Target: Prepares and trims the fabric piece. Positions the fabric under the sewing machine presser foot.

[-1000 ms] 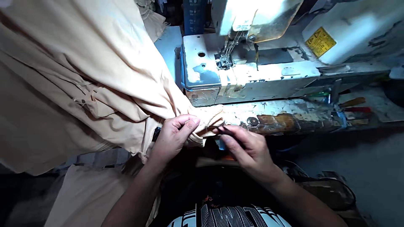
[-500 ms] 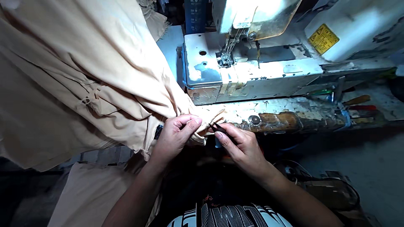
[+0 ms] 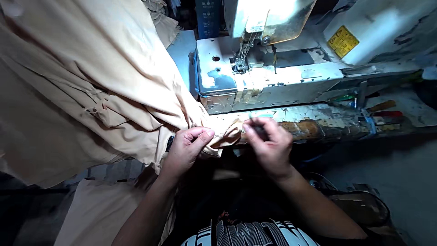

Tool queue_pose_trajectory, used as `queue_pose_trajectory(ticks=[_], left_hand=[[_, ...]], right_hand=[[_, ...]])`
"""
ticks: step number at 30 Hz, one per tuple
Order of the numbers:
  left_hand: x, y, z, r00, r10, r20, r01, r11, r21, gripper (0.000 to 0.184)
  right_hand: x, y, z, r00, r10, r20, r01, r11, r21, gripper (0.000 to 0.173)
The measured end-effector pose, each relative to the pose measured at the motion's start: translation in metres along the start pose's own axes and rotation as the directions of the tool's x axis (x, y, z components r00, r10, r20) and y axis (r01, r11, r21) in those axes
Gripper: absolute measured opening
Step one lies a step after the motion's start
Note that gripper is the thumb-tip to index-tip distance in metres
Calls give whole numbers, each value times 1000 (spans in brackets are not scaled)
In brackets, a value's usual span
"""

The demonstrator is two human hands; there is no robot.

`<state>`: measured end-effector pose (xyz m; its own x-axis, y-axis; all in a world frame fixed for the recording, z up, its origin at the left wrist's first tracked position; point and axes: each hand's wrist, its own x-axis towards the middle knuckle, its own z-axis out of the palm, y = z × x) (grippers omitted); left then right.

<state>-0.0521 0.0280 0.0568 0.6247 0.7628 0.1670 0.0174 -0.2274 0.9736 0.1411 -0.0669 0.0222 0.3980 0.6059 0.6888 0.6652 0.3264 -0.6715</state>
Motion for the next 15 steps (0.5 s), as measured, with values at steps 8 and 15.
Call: queue_pose_trajectory(ticks=[8,15], left_hand=[[3,2,-1,985,-175,-3,167,945,-280,22],[1,4,3,988,-156,-10,145,939,-311,14]], right_hand=[[-13,-21,-27,942,191,276,-270,920,285,30],[-22,-25,2,853,158,498,-358,870,338,30]])
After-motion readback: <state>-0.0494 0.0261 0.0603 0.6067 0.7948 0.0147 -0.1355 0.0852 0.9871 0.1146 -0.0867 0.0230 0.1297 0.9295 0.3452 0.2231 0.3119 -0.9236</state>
